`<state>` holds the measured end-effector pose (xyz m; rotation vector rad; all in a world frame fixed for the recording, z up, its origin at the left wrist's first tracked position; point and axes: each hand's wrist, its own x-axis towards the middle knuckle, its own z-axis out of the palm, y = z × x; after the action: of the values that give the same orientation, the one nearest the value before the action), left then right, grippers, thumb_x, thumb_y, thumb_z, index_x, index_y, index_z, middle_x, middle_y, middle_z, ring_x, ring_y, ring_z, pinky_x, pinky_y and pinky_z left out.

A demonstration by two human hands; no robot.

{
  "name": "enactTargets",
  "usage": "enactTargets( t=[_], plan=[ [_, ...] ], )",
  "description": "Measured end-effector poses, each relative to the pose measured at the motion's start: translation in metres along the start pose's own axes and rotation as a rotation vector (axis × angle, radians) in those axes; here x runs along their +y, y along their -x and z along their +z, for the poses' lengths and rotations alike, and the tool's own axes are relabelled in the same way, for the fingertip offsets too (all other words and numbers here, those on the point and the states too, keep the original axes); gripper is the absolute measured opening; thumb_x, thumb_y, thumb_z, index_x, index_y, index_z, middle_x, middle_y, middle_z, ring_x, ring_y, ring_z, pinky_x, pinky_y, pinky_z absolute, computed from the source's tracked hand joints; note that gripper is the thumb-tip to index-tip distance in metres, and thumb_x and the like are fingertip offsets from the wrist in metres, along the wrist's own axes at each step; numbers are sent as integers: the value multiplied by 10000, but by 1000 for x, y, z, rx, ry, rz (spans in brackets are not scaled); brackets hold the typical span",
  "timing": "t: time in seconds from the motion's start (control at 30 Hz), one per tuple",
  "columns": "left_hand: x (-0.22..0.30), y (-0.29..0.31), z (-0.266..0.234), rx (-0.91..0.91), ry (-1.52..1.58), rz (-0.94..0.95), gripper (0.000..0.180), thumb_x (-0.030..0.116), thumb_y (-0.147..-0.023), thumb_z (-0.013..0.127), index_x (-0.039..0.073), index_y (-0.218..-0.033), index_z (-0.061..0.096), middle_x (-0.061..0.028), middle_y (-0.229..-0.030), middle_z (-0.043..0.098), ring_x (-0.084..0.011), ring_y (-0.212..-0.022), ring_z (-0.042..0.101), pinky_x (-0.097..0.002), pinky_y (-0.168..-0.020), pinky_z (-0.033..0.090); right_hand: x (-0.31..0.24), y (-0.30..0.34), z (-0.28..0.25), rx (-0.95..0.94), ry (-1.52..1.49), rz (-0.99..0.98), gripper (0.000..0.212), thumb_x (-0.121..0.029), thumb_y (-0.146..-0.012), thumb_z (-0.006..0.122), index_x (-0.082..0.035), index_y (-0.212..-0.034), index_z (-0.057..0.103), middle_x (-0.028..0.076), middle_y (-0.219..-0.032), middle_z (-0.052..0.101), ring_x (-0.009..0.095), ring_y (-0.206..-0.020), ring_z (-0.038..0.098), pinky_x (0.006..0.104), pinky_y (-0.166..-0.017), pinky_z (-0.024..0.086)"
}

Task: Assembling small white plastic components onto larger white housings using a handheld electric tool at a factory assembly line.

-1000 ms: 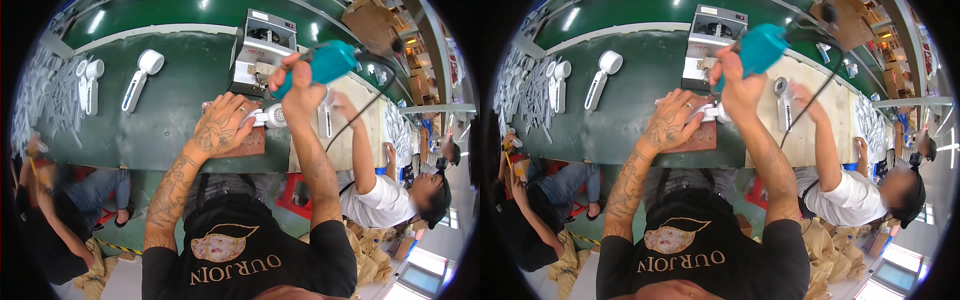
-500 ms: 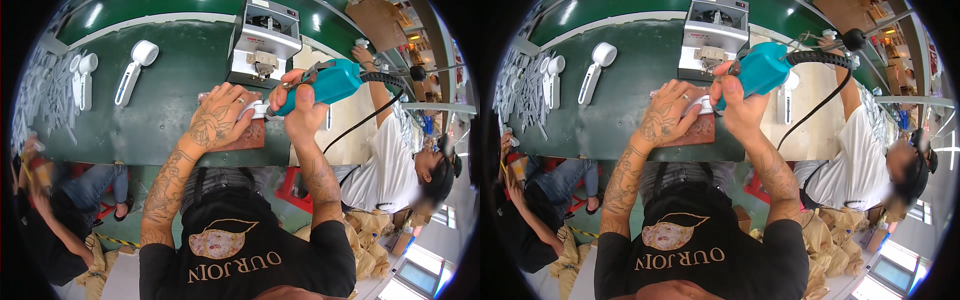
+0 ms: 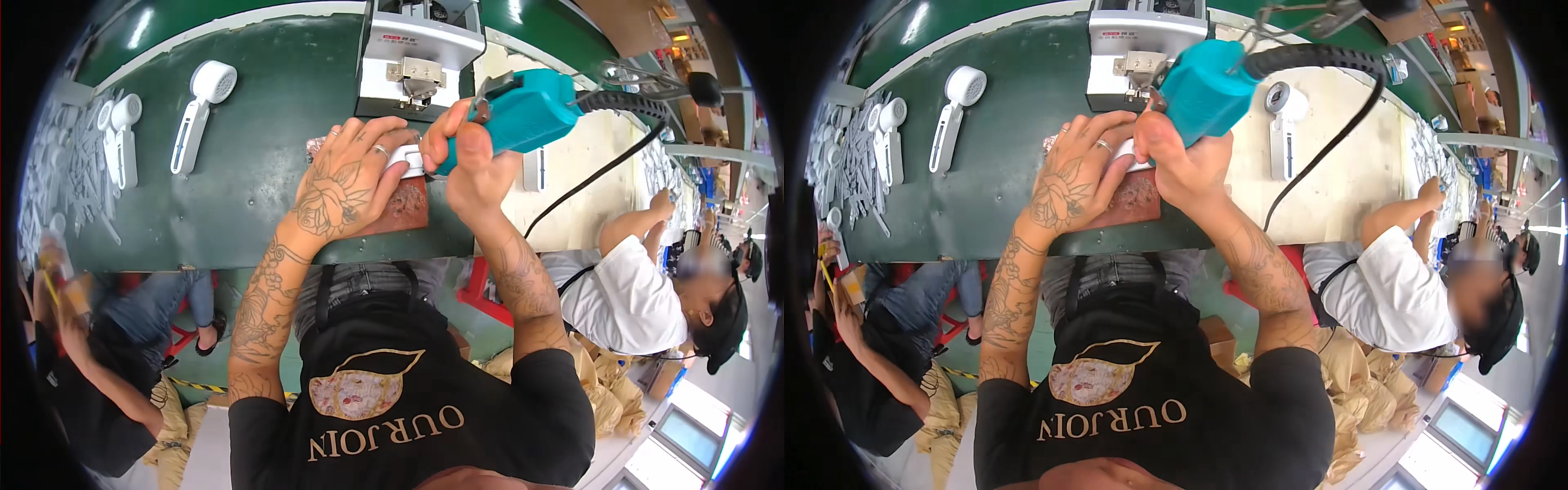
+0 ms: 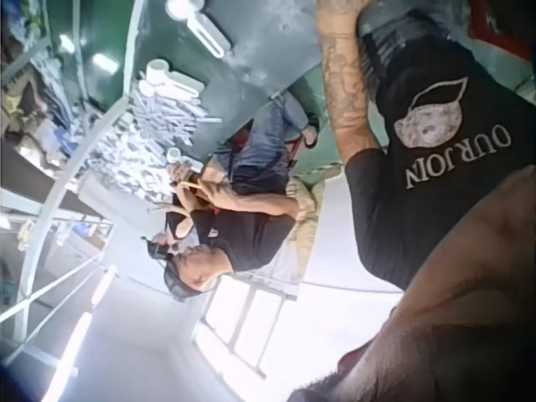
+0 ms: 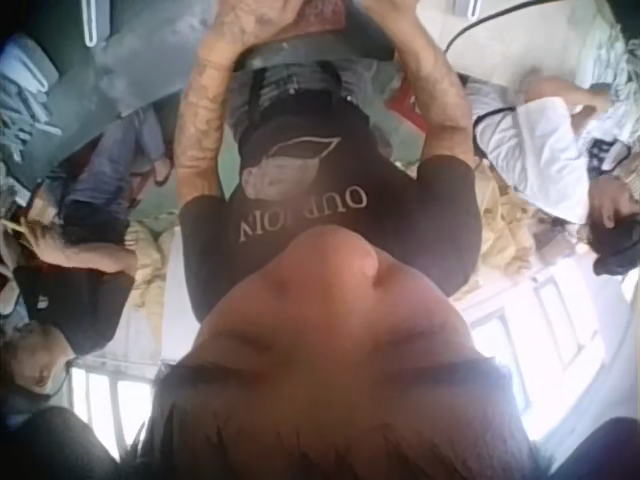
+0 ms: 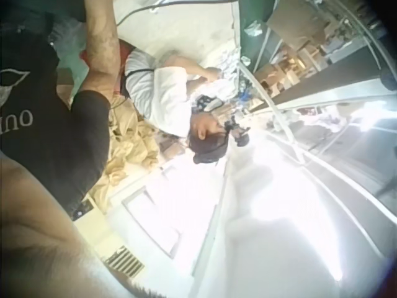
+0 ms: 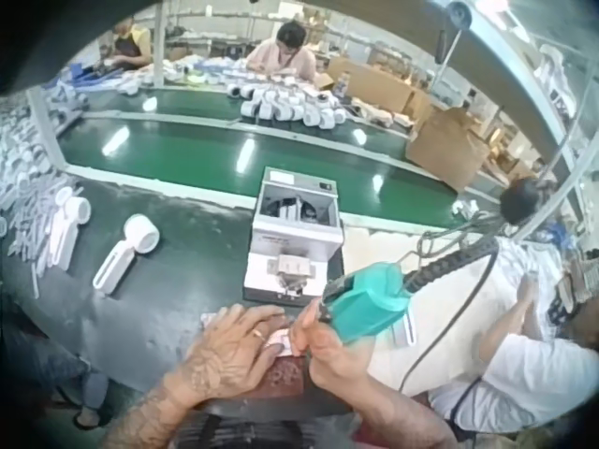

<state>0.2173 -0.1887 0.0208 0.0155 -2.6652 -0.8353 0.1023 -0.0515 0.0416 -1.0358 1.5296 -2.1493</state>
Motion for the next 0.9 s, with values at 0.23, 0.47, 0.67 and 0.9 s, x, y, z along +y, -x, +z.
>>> enactTargets(
  t=[0.23, 0.47, 0.67, 0.9],
  plan=[
    [-6, 15, 8, 74, 13, 215, 362, 234, -853, 708, 84, -1180, 674, -78, -1269, 625, -276, -1170, 573, -431, -971, 484, -13, 21, 8, 194, -8, 126, 604, -587, -910, 678, -12, -1066, 580, 44, -679, 527, 181, -592, 540, 322, -540, 446],
    [-19, 69, -37, 514, -22, -314, 288, 139, -897, 718, 68, -1166, 644, -137, -1088, 674, -335, -945, 692, -424, -814, 559, -80, 75, 6, 197, -157, -167, 681, -758, -890, 529, -83, -956, 464, 14, -622, 450, 132, -457, 419, 276, -396, 337],
    [-106, 75, -72, 372, -425, -395, 311, 124, -968, 601, 130, -1278, 578, -159, -1202, 591, -417, -1041, 628, -481, -848, 535, -75, 98, -12, 267, -81, -12, 698, -758, -886, 534, -75, -986, 432, 12, -625, 438, 146, -479, 435, 294, -436, 376],
    [-64, 27, -100, 724, -551, -280, 284, 108, -899, 708, -3, -1154, 650, -198, -1059, 629, -373, -974, 615, -440, -852, 506, -77, 117, -41, 281, -212, 66, 646, -581, -858, 733, 14, -1012, 532, 92, -664, 541, 222, -581, 536, 358, -521, 439]
  ],
)
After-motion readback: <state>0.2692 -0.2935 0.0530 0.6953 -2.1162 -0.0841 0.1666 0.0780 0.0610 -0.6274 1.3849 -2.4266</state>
